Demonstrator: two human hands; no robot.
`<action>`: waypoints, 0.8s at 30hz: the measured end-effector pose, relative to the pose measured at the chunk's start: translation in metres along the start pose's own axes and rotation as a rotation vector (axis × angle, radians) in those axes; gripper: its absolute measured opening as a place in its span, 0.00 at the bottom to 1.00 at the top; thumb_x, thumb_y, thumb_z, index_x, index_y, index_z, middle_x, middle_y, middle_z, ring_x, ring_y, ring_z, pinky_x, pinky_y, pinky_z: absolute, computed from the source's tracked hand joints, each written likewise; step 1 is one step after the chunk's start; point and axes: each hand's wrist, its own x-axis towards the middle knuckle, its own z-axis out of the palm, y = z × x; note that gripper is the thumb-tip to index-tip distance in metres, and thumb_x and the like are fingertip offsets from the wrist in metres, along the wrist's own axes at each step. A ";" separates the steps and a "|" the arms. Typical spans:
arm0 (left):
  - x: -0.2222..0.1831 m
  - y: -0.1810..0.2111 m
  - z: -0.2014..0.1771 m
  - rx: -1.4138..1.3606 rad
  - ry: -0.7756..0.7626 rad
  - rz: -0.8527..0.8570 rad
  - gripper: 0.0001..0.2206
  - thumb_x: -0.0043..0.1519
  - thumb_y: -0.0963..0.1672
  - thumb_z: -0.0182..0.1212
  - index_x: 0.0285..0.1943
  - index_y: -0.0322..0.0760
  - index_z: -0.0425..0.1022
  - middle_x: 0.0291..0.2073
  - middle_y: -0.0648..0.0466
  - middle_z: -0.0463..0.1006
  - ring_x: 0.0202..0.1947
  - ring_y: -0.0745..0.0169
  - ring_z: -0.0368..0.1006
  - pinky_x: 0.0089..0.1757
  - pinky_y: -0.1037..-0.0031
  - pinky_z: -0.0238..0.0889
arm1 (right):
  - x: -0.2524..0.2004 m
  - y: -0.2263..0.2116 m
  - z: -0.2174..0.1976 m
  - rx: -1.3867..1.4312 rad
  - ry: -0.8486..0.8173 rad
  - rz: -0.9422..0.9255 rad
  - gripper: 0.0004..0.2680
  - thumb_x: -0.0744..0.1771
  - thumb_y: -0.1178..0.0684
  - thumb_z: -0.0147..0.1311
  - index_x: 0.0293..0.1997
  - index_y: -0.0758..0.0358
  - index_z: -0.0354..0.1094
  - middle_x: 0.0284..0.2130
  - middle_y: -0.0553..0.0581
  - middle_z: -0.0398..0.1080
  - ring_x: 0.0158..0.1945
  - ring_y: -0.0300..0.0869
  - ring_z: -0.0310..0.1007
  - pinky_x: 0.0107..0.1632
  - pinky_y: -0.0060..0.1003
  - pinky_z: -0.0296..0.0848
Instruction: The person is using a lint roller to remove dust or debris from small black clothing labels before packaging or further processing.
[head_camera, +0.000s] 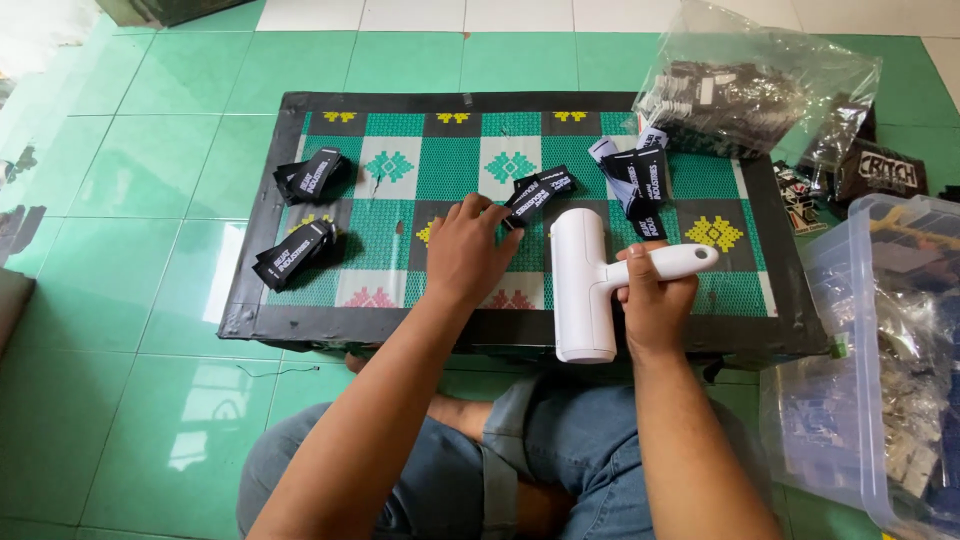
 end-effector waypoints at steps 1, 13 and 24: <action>0.004 0.003 0.005 -0.001 -0.005 0.002 0.14 0.61 0.49 0.67 0.53 0.43 0.80 0.46 0.54 0.73 0.46 0.50 0.75 0.44 0.58 0.68 | -0.001 -0.001 0.000 -0.002 0.004 0.003 0.10 0.70 0.50 0.56 0.35 0.66 0.74 0.14 0.53 0.63 0.16 0.33 0.65 0.18 0.24 0.64; 0.027 -0.003 0.016 -0.069 -0.143 -0.220 0.05 0.63 0.45 0.65 0.43 0.42 0.78 0.38 0.55 0.75 0.37 0.51 0.79 0.39 0.57 0.67 | 0.000 0.006 -0.001 -0.015 -0.038 0.003 0.10 0.70 0.49 0.57 0.36 0.64 0.75 0.20 0.57 0.69 0.17 0.35 0.67 0.20 0.25 0.67; -0.031 -0.011 -0.048 -0.583 -0.220 -0.663 0.24 0.60 0.53 0.67 0.61 0.39 0.74 0.35 0.51 0.86 0.42 0.50 0.83 0.42 0.56 0.69 | 0.001 0.008 0.000 -0.009 -0.047 0.008 0.09 0.70 0.50 0.56 0.35 0.66 0.75 0.19 0.57 0.69 0.16 0.35 0.67 0.19 0.25 0.66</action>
